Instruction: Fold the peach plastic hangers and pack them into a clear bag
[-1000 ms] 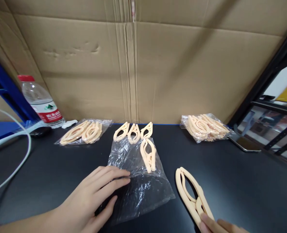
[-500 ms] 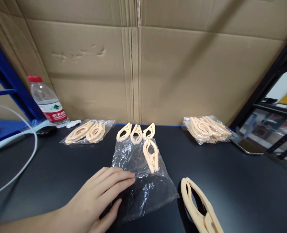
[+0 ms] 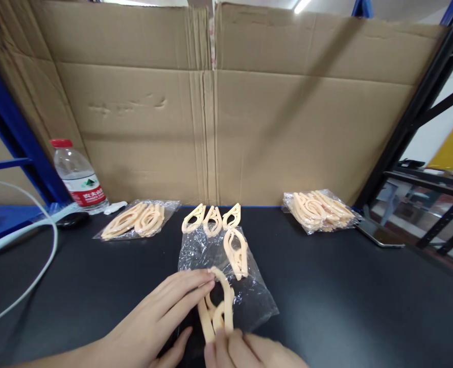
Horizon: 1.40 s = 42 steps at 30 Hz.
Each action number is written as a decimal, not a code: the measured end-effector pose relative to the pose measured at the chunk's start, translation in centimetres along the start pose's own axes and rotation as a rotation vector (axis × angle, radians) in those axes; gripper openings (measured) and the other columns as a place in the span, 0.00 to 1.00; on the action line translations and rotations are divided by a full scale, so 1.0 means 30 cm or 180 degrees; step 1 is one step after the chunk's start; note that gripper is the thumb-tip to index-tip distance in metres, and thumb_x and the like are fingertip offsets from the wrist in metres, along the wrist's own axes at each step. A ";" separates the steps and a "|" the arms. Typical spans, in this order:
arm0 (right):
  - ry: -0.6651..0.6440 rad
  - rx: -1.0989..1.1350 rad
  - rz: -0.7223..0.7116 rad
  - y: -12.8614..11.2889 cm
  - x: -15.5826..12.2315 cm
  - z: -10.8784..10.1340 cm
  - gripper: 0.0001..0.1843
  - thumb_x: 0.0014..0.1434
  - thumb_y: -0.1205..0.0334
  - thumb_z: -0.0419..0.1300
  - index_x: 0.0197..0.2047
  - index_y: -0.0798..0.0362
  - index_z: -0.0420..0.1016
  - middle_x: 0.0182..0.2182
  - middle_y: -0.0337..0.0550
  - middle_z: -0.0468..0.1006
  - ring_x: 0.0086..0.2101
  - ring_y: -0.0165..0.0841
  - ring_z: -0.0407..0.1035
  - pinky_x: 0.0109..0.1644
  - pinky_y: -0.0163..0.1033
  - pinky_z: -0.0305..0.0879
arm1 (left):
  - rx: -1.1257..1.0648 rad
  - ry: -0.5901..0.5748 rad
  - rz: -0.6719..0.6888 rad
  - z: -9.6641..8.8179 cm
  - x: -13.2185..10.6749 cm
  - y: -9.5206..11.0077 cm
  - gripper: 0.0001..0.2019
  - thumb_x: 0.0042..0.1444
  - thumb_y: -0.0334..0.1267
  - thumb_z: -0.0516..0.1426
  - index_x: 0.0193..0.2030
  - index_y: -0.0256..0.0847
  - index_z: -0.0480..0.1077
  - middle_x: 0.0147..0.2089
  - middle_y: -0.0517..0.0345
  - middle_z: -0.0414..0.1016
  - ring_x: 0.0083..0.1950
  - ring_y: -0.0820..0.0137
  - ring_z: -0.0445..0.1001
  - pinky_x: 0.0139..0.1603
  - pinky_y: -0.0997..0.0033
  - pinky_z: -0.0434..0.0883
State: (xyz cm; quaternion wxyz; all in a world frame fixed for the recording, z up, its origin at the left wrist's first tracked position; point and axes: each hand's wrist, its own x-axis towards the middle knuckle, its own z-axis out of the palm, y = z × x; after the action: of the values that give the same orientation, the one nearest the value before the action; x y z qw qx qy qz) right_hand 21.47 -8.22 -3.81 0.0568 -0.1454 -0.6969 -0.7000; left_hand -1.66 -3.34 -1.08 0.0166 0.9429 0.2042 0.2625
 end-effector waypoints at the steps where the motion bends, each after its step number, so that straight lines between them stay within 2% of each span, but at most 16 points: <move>1: 0.0036 0.0417 0.0063 0.004 0.033 0.020 0.16 0.61 0.69 0.52 0.44 0.50 0.79 0.38 0.45 0.83 0.34 0.34 0.76 0.32 0.34 0.74 | -0.0016 0.0007 0.0026 -0.001 0.001 0.002 0.33 0.52 0.20 0.48 0.66 0.37 0.53 0.64 0.44 0.66 0.66 0.61 0.63 0.65 0.55 0.66; 3: -0.0091 0.1992 0.0378 0.006 0.090 0.059 0.13 0.56 0.72 0.54 0.40 0.61 0.79 0.32 0.52 0.82 0.28 0.37 0.74 0.27 0.37 0.72 | -0.0039 0.0025 0.0043 -0.002 0.000 0.006 0.34 0.51 0.19 0.48 0.67 0.37 0.52 0.64 0.44 0.66 0.66 0.61 0.62 0.66 0.55 0.66; 5: -0.0196 0.2720 0.0725 -0.002 0.131 0.093 0.11 0.53 0.73 0.55 0.36 0.64 0.78 0.30 0.55 0.81 0.28 0.40 0.74 0.27 0.40 0.72 | -0.0076 0.0051 0.0044 -0.004 -0.004 0.008 0.35 0.50 0.19 0.48 0.67 0.37 0.51 0.64 0.44 0.65 0.67 0.61 0.62 0.66 0.55 0.66; 6: -0.0220 0.2841 0.0872 -0.011 0.144 0.106 0.10 0.54 0.73 0.55 0.36 0.64 0.78 0.30 0.55 0.81 0.29 0.42 0.74 0.30 0.41 0.74 | -0.0106 0.0077 0.0041 -0.005 -0.006 0.008 0.35 0.50 0.19 0.48 0.67 0.37 0.50 0.65 0.43 0.65 0.67 0.60 0.62 0.66 0.56 0.66; 10: -0.0362 0.3026 0.1108 -0.041 0.154 0.132 0.13 0.58 0.74 0.54 0.42 0.65 0.78 0.36 0.55 0.82 0.38 0.43 0.76 0.47 0.44 0.73 | -0.0203 0.0090 0.0056 -0.008 -0.009 0.002 0.36 0.50 0.19 0.47 0.68 0.37 0.50 0.65 0.43 0.64 0.67 0.61 0.61 0.66 0.58 0.66; 14: -0.0775 0.3422 0.1001 -0.033 0.118 0.129 0.16 0.61 0.70 0.54 0.51 0.65 0.75 0.45 0.55 0.80 0.46 0.43 0.74 0.54 0.43 0.70 | -0.0198 -0.0022 0.0056 -0.003 -0.006 -0.005 0.34 0.51 0.18 0.46 0.67 0.36 0.50 0.65 0.43 0.64 0.68 0.64 0.59 0.67 0.61 0.64; 17: -0.1106 0.3789 0.1094 -0.019 0.083 0.115 0.22 0.63 0.66 0.53 0.58 0.66 0.69 0.55 0.59 0.73 0.53 0.45 0.70 0.58 0.47 0.68 | -0.0220 -0.0131 0.0118 -0.002 -0.003 -0.005 0.35 0.51 0.18 0.46 0.68 0.36 0.49 0.66 0.44 0.64 0.69 0.66 0.58 0.68 0.61 0.63; 19: -0.1336 0.3926 0.1113 -0.011 0.065 0.103 0.25 0.64 0.64 0.51 0.61 0.67 0.66 0.59 0.62 0.69 0.55 0.48 0.68 0.59 0.51 0.67 | -0.0246 -0.0252 0.0186 -0.007 0.001 -0.003 0.35 0.51 0.19 0.46 0.68 0.35 0.49 0.67 0.45 0.63 0.70 0.66 0.56 0.69 0.61 0.61; 23: -0.1549 0.4080 0.0895 0.009 0.046 0.078 0.24 0.66 0.64 0.48 0.61 0.66 0.66 0.57 0.63 0.71 0.56 0.52 0.67 0.57 0.54 0.69 | -0.0249 -0.0510 0.0193 -0.022 0.013 0.006 0.33 0.52 0.21 0.48 0.66 0.33 0.54 0.68 0.46 0.61 0.70 0.65 0.56 0.69 0.62 0.61; 26: -0.1592 0.4249 0.0754 0.042 0.043 0.068 0.24 0.68 0.63 0.47 0.63 0.63 0.64 0.58 0.60 0.70 0.57 0.49 0.65 0.57 0.51 0.69 | -0.0220 -0.0730 0.0175 -0.028 0.018 0.015 0.31 0.52 0.24 0.52 0.65 0.32 0.58 0.68 0.45 0.61 0.70 0.59 0.56 0.69 0.56 0.59; 29: -0.1817 0.4569 0.0649 0.087 0.050 0.066 0.25 0.69 0.61 0.47 0.67 0.59 0.58 0.62 0.56 0.65 0.62 0.46 0.59 0.63 0.49 0.62 | -0.0173 -0.0781 0.0098 -0.029 0.021 0.025 0.33 0.51 0.27 0.54 0.66 0.33 0.55 0.69 0.45 0.59 0.70 0.55 0.55 0.70 0.48 0.56; 31: -0.1969 0.4775 0.0600 0.113 0.058 0.069 0.26 0.69 0.61 0.47 0.68 0.58 0.56 0.64 0.55 0.62 0.64 0.45 0.55 0.66 0.50 0.56 | -0.0176 -0.0761 0.0034 -0.028 0.022 0.029 0.36 0.51 0.27 0.54 0.69 0.35 0.51 0.70 0.46 0.58 0.70 0.56 0.55 0.70 0.46 0.54; 34: -0.2074 0.4960 0.0612 0.134 0.070 0.080 0.24 0.68 0.63 0.47 0.65 0.60 0.62 0.61 0.56 0.66 0.63 0.46 0.56 0.69 0.53 0.49 | -0.0202 -0.0706 0.0010 -0.024 0.021 0.029 0.39 0.49 0.24 0.53 0.70 0.38 0.48 0.70 0.49 0.58 0.71 0.58 0.54 0.70 0.47 0.55; 37: -0.2038 0.5025 0.0780 0.127 0.078 0.093 0.20 0.68 0.63 0.47 0.56 0.63 0.71 0.54 0.59 0.73 0.60 0.46 0.61 0.70 0.52 0.45 | -0.0253 -0.0643 0.0072 -0.019 0.016 0.026 0.41 0.48 0.23 0.52 0.70 0.39 0.47 0.70 0.49 0.58 0.71 0.59 0.55 0.70 0.50 0.56; 39: -0.2079 0.5093 0.0842 0.111 0.085 0.097 0.20 0.67 0.63 0.48 0.54 0.65 0.73 0.53 0.61 0.74 0.59 0.46 0.62 0.69 0.52 0.46 | -0.0275 -0.0606 0.0069 -0.019 0.014 0.026 0.42 0.47 0.23 0.52 0.71 0.41 0.46 0.70 0.50 0.58 0.70 0.59 0.56 0.70 0.51 0.57; 42: -0.2151 0.5212 0.1026 0.082 0.099 0.099 0.21 0.67 0.61 0.51 0.58 0.63 0.70 0.56 0.61 0.72 0.59 0.47 0.62 0.68 0.55 0.49 | -0.0256 -0.0507 0.0037 -0.021 0.012 0.028 0.43 0.47 0.22 0.52 0.71 0.42 0.44 0.70 0.51 0.58 0.70 0.59 0.56 0.70 0.52 0.57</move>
State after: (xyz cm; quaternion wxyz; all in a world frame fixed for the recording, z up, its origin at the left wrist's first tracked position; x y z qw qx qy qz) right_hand 19.72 -4.96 -0.66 0.0321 -0.3534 -0.9281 0.1123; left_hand -1.38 -4.02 -0.25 0.0691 0.9605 0.1861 0.1948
